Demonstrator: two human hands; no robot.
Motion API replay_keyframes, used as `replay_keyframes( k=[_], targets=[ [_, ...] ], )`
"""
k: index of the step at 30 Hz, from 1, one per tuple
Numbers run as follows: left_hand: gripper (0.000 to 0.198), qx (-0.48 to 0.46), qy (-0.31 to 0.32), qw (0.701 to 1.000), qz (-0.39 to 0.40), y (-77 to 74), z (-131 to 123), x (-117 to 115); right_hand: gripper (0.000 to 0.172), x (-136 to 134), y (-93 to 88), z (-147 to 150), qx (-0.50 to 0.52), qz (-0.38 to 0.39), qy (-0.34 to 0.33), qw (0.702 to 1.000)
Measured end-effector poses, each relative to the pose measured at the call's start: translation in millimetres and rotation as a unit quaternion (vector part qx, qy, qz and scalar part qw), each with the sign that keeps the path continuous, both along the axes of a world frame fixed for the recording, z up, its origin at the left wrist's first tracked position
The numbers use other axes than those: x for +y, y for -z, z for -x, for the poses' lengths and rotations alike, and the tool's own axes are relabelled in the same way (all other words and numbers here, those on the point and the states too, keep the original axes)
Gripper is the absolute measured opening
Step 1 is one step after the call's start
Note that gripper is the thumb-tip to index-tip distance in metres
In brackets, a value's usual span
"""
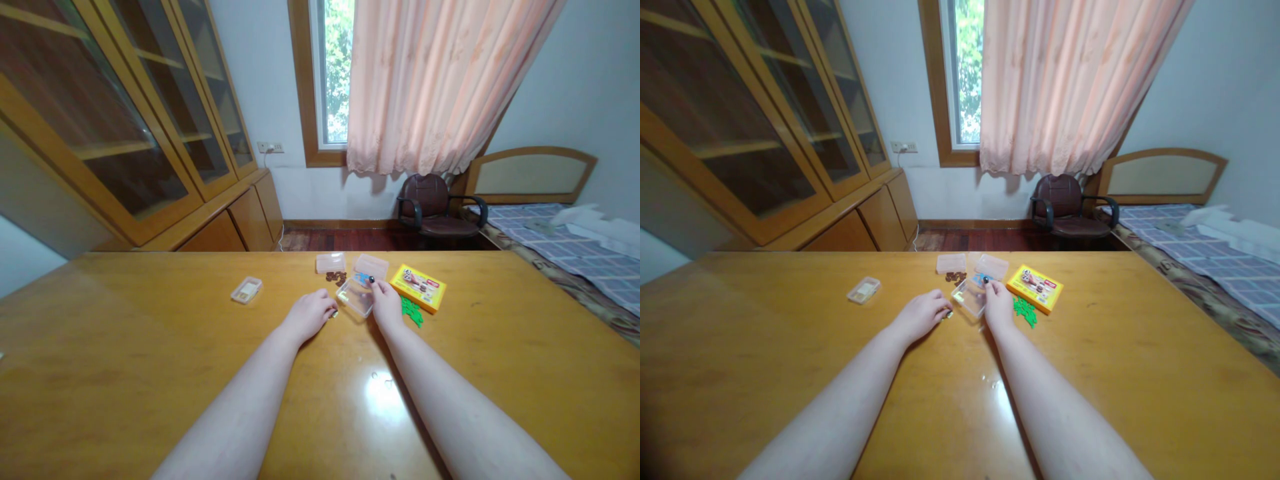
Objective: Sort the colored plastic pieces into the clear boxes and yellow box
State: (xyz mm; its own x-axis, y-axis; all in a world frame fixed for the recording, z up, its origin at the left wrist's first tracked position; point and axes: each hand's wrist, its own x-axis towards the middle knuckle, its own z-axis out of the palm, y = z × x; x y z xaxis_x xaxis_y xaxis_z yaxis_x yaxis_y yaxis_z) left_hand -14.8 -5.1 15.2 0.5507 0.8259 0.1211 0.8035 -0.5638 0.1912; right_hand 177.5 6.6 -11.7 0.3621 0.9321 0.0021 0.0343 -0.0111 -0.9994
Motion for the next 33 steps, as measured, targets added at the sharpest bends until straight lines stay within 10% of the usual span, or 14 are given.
replay_keyframes(
  k=[33],
  targets=[
    [0.018,0.036,-0.075,0.996,0.038,-5.2,-7,-5,0.04,-3,-5.2,0,-0.007,0.01,-0.005,1.0]
  ],
)
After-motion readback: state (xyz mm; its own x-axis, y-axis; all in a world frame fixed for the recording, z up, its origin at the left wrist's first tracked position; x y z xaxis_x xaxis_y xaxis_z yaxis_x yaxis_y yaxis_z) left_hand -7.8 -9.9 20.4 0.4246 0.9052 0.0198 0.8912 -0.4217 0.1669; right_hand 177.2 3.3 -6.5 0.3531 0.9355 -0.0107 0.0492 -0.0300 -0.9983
